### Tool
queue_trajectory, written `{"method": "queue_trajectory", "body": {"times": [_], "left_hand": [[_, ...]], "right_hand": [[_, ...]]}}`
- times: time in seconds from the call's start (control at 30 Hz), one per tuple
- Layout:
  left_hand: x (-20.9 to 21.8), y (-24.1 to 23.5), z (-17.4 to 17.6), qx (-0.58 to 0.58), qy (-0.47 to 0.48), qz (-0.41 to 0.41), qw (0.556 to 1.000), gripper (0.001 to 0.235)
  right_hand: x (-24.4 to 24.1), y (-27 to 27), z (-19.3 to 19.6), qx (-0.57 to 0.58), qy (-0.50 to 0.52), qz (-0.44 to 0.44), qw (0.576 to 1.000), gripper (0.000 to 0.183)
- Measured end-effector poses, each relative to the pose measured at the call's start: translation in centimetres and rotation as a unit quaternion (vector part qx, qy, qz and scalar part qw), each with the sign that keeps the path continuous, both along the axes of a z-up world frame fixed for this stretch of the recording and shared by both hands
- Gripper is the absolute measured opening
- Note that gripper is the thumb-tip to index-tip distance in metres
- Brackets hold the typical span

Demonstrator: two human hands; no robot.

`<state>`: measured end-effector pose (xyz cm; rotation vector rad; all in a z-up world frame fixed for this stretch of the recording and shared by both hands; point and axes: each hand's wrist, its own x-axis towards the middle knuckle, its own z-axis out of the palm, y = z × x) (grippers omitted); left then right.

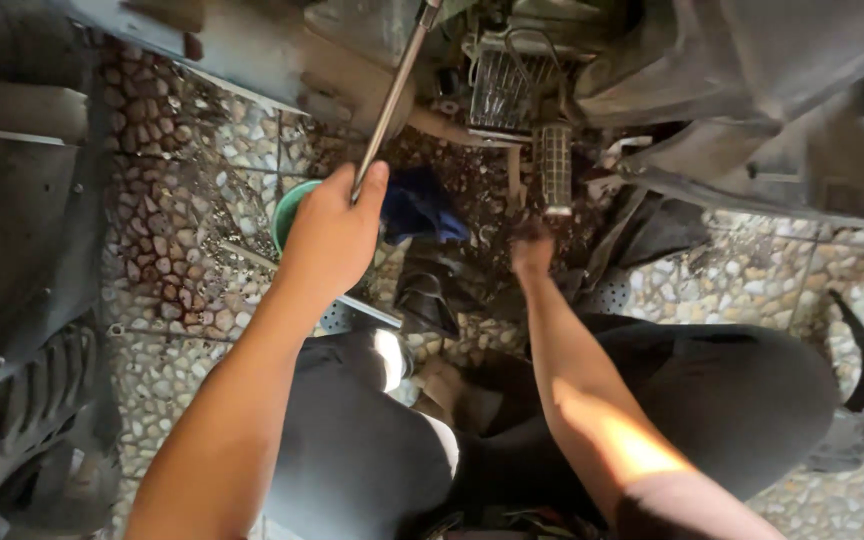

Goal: The person sits on the floor beside a red scooter and uses a T-handle socket wrench to loosen and tighten bolts on the scooter's underbody near the exhaust and engine area. They reposition the wrench repeatedly, handle a small bolt or fitting by hand, and continue working on the fasteners.

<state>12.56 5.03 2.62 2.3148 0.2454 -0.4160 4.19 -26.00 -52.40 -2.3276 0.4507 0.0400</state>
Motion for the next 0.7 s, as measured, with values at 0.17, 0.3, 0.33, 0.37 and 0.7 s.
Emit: {"method": "queue_trajectory", "body": {"times": [0.17, 0.3, 0.33, 0.37, 0.7], "left_hand": [[0.0, 0.1, -0.8, -0.054, -0.051, 0.006, 0.997, 0.052], [0.2, 0.4, -1.2, -0.089, -0.099, -0.026, 0.991, 0.059], [0.1, 0.5, -1.5, -0.089, -0.106, -0.023, 0.99, 0.059], [0.1, 0.6, -1.9, -0.081, -0.093, -0.01, 0.992, 0.063], [-2.3, -1.5, -0.2, -0.186, -0.155, -0.098, 0.965, 0.048]], "right_hand": [[0.1, 10.3, 20.2, 0.149, 0.061, 0.063, 0.985, 0.02], [0.4, 12.2, 38.0, 0.163, 0.024, 0.141, 0.976, 0.022], [0.7, 11.6, 42.0, 0.161, 0.018, 0.145, 0.976, 0.022], [1.0, 11.0, 46.0, 0.16, -0.024, 0.115, 0.98, 0.022], [2.2, 2.3, 63.7, 0.411, -0.281, 0.081, 0.863, 0.012]]}}
